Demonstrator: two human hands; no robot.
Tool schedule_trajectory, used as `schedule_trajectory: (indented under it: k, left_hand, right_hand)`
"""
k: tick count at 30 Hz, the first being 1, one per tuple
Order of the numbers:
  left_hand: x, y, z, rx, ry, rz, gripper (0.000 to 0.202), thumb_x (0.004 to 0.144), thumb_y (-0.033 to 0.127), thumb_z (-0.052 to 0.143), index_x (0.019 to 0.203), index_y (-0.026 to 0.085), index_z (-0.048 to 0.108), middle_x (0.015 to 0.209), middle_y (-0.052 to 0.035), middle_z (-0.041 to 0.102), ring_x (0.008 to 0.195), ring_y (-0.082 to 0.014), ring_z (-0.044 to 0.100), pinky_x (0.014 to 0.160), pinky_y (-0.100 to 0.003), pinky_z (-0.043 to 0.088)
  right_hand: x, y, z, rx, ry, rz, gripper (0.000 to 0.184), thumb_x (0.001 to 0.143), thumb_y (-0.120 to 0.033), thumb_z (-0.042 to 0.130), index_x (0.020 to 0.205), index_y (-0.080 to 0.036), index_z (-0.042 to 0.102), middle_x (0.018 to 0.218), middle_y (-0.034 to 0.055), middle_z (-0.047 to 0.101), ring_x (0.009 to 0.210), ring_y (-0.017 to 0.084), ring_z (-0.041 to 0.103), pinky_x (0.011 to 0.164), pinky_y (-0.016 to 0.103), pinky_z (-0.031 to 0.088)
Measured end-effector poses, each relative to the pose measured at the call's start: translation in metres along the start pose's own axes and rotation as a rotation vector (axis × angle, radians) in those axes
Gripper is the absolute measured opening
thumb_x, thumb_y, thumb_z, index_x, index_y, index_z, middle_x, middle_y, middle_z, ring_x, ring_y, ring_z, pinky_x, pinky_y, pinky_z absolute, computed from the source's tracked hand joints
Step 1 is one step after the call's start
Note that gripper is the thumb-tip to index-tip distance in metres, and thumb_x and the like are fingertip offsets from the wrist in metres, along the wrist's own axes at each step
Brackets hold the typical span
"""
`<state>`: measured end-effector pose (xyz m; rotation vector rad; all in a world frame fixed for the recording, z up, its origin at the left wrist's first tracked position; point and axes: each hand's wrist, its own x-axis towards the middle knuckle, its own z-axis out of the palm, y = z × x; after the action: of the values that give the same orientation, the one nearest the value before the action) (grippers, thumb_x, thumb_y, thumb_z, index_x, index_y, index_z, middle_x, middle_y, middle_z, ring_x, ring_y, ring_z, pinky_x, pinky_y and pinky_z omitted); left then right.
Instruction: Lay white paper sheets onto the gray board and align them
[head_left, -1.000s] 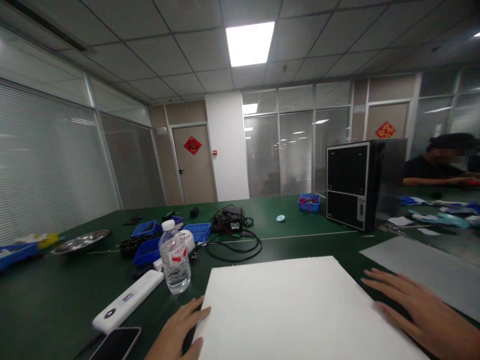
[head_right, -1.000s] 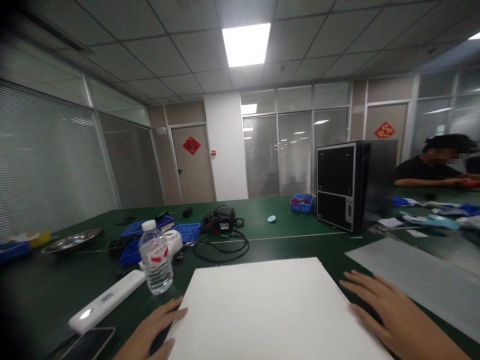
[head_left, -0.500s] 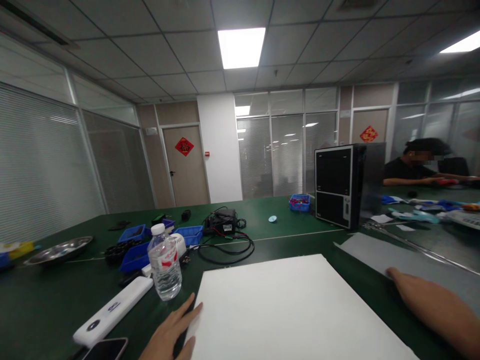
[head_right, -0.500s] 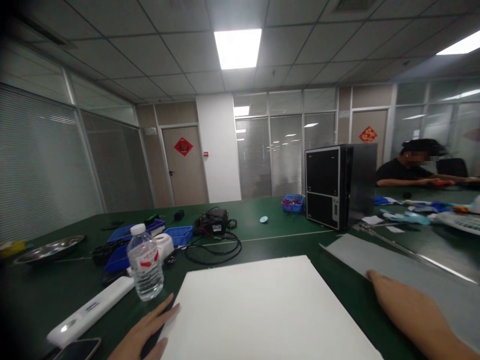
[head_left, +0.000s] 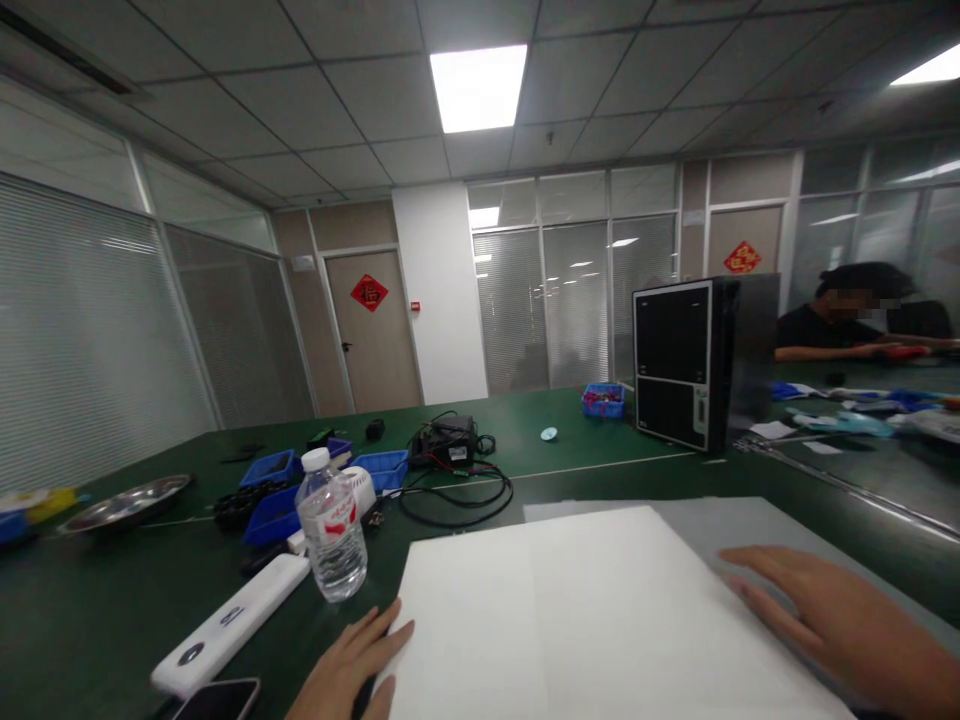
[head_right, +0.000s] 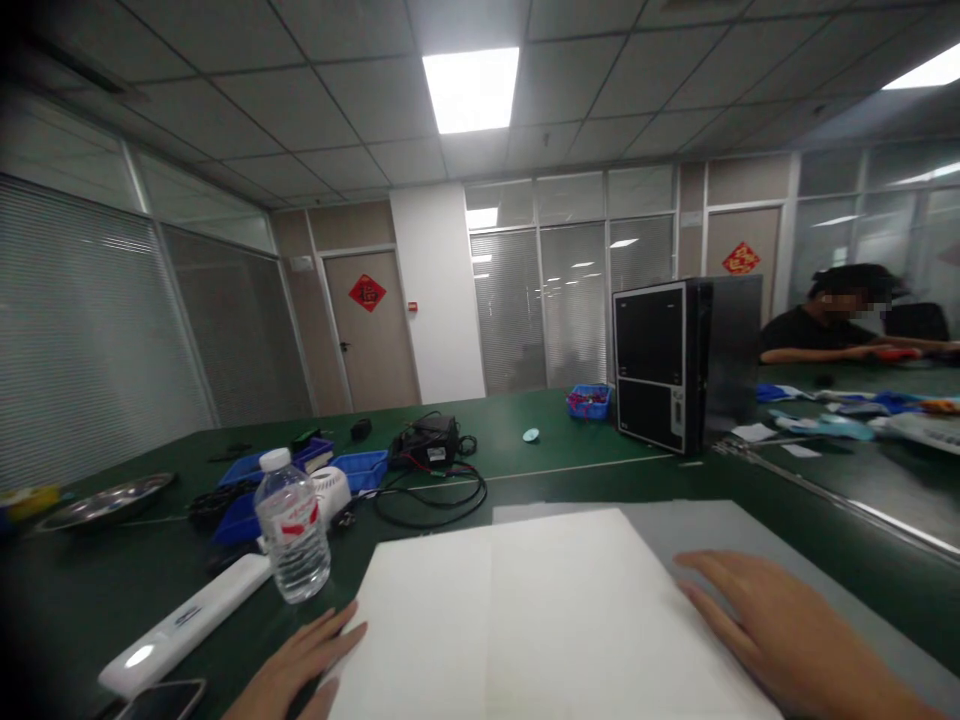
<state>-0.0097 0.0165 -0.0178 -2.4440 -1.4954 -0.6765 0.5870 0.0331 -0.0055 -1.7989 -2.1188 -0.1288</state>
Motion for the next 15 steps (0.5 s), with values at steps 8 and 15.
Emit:
schedule_trajectory:
  k: [8,15]
  left_hand:
    - [0.0,0.001,-0.001,0.019,0.044,0.018,0.051,0.086,0.017,0.059,0.132,0.039,0.068,0.139,0.002,0.066,0.122,-0.0274,0.068,0.101,-0.041,0.054]
    - [-0.003,0.006,-0.009,0.014,0.018,-0.026,0.046,0.09,0.025,0.06,0.134,0.037,0.066,0.142,-0.0011,0.064,0.123,-0.0288,0.067,0.102,-0.042,0.052]
  right_hand:
    - [0.008,0.066,0.02,0.027,-0.062,0.155,0.054,0.091,-0.064,0.048,0.118,-0.027,0.076,0.127,0.0085,0.071,0.119,0.034,0.064,0.11,0.054,0.045]
    - [-0.004,0.004,0.024,0.222,-0.121,-0.077,0.048,0.093,-0.061,0.053,0.132,-0.037,0.066,0.143,0.0001,0.061,0.136,0.032,0.051,0.12,0.057,0.033]
